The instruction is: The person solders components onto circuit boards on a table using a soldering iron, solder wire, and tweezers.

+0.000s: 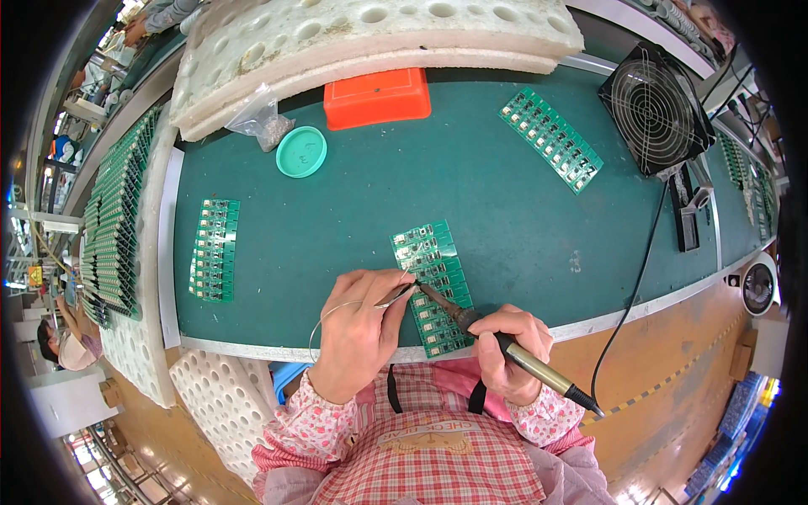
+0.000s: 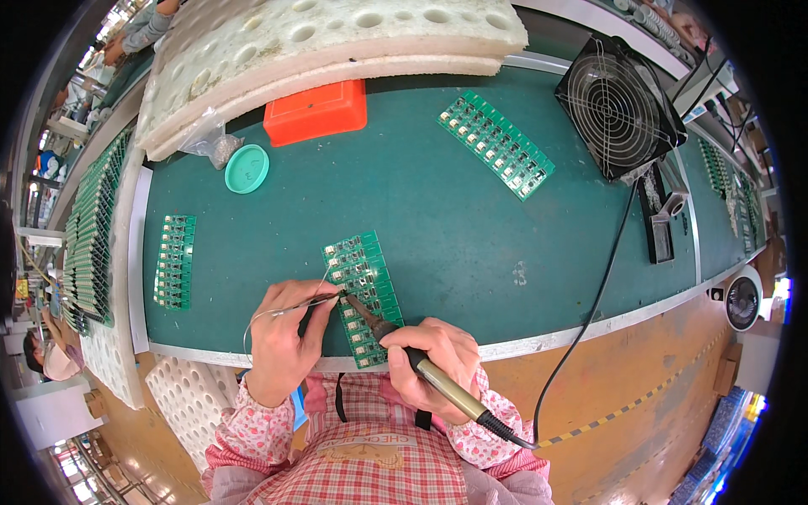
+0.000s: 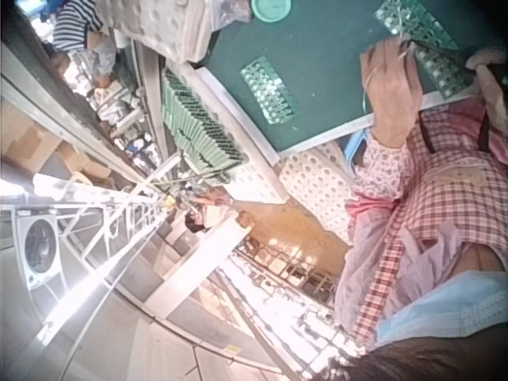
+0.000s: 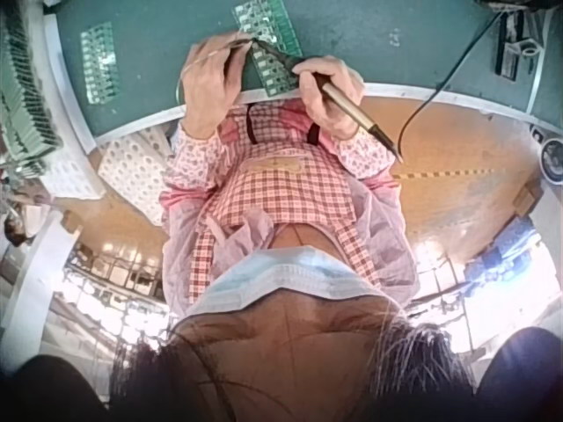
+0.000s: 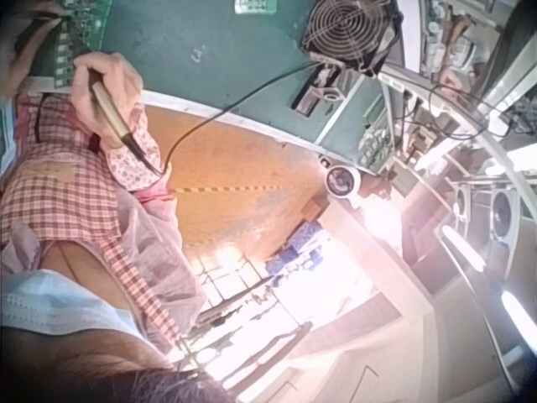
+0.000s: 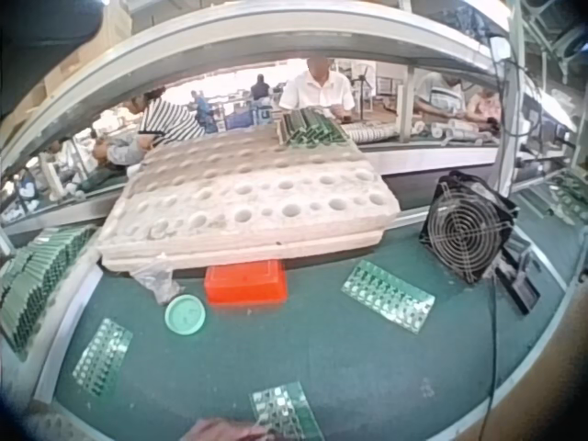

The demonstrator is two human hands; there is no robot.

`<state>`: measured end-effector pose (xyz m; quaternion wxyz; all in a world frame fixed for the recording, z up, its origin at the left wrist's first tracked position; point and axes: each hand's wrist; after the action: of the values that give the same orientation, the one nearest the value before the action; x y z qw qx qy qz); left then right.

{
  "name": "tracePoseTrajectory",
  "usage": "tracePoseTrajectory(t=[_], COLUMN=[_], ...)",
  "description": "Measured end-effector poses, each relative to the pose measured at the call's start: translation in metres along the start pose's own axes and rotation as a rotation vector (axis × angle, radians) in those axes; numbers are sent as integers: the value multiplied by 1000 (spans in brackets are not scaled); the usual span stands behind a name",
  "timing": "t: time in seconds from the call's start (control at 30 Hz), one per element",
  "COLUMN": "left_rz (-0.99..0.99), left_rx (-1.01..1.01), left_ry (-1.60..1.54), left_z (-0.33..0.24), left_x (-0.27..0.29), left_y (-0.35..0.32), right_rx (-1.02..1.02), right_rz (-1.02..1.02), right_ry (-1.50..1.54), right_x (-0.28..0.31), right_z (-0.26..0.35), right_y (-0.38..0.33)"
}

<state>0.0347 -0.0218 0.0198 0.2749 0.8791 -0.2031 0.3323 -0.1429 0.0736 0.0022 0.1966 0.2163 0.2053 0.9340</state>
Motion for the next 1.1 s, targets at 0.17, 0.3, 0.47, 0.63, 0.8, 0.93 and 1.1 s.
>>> tracePoseTrajectory(t=[0.17, 0.3, 0.47, 0.63, 0.8, 0.93, 1.1], left_rz=[15, 32, 25, 40, 39, 45, -5], left_rx=[10, 12, 12, 4, 13, 15, 49], left_ry=[2, -4, -4, 1, 24, 28, -11], left_z=[-3, -3, -2, -4, -5, -6, -4], left_x=[2, 2, 2, 3, 2, 3, 5], left_y=[4, 3, 3, 5, 5, 6, 0], right_rx=[71, 152, 201, 194, 146, 144, 129], right_rz=[61, 100, 115, -36, -42, -66, -102], right_ry=[-19, -53, -67, -56, -20, -29, 2], right_x=[4, 5, 6, 9, 10, 8, 7], right_z=[0, 3, 1, -8, -10, -10, -11], right_y=[5, 9, 11, -2, -5, -4, -6])
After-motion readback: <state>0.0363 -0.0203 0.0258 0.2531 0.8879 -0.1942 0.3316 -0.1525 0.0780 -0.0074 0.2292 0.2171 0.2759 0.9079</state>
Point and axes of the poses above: each hand's wrist, its own y-axis towards the middle knuckle, its own x-axis out of the back of the hand, z = x × y, and after that the axes turned 5 degrees about -y, right-handed
